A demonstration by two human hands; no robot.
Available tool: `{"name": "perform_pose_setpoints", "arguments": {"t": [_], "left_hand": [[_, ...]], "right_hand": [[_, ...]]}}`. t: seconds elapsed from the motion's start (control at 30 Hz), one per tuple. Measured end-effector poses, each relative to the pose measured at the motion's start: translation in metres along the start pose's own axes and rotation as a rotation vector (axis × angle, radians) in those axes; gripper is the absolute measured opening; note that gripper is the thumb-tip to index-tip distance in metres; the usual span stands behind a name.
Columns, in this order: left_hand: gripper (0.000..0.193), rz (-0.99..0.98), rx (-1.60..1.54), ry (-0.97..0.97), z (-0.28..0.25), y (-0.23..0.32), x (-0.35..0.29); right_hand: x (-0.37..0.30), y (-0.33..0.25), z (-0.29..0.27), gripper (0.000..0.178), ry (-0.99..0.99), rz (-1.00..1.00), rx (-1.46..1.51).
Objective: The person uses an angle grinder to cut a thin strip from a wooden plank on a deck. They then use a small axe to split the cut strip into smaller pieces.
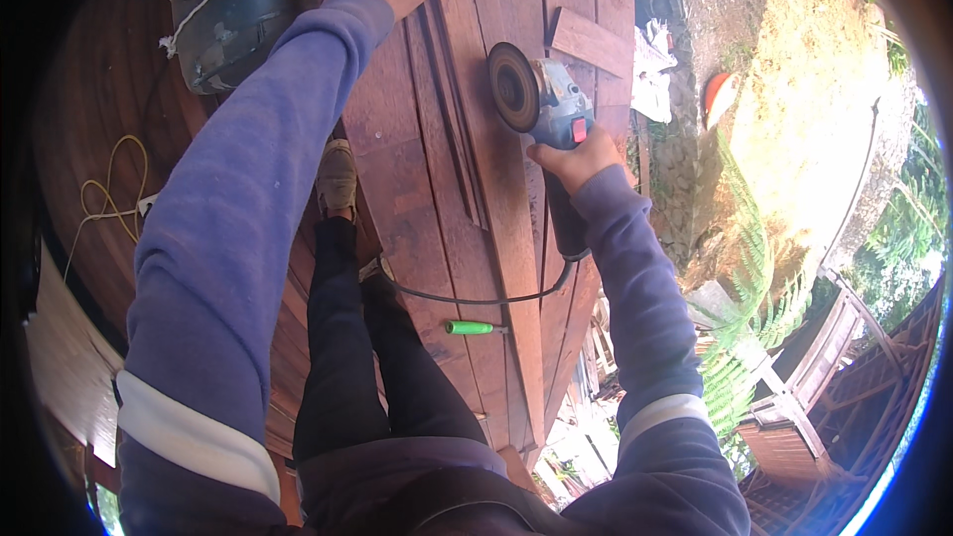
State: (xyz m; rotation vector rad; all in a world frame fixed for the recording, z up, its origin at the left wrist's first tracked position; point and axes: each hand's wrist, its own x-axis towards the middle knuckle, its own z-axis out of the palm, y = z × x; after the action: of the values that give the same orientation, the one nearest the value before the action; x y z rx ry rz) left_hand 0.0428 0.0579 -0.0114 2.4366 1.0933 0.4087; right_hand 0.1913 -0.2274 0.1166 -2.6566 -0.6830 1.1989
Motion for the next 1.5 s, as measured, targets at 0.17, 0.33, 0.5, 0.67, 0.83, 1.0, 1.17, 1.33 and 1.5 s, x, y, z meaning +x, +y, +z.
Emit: {"name": "perform_pose_setpoints", "arguments": {"t": [0.17,0.33,0.5,0.67,0.83,1.0,1.17,1.33,1.5], "left_hand": [[0.098,0.007,-0.005,0.010,-0.001,0.000,0.001],[0.098,0.006,-0.001,-0.006,-0.002,-0.001,0.001],[0.098,0.006,0.008,-0.010,-0.002,-0.001,0.000],[0.097,0.005,0.000,-0.023,-0.003,-0.001,0.001],[0.098,0.005,0.002,-0.023,-0.003,0.000,0.000],[0.097,0.007,-0.005,-0.016,-0.004,0.000,0.000],[0.097,0.001,-0.015,-0.003,-0.004,0.000,-0.002],[0.097,0.012,-0.007,0.000,-0.006,-0.001,0.000],[0.098,0.000,0.003,-0.046,-0.002,-0.003,0.000]], "right_hand": [[-0.003,0.005,0.000,0.052,0.012,-0.038,-0.035],[0.000,0.011,0.001,0.055,0.012,-0.031,-0.065],[-0.003,0.006,0.000,0.055,0.012,-0.009,-0.064],[-0.004,0.011,0.001,0.055,0.015,-0.075,-0.045],[0.000,0.017,0.003,0.058,0.010,-0.004,-0.060],[-0.003,0.013,0.002,0.061,0.031,-0.045,-0.075],[0.000,0.019,0.003,0.061,0.004,-0.017,-0.055],[0.004,0.028,0.008,0.060,0.030,-0.122,-0.008],[-0.001,0.017,0.001,0.057,-0.032,-0.069,-0.019]]}}
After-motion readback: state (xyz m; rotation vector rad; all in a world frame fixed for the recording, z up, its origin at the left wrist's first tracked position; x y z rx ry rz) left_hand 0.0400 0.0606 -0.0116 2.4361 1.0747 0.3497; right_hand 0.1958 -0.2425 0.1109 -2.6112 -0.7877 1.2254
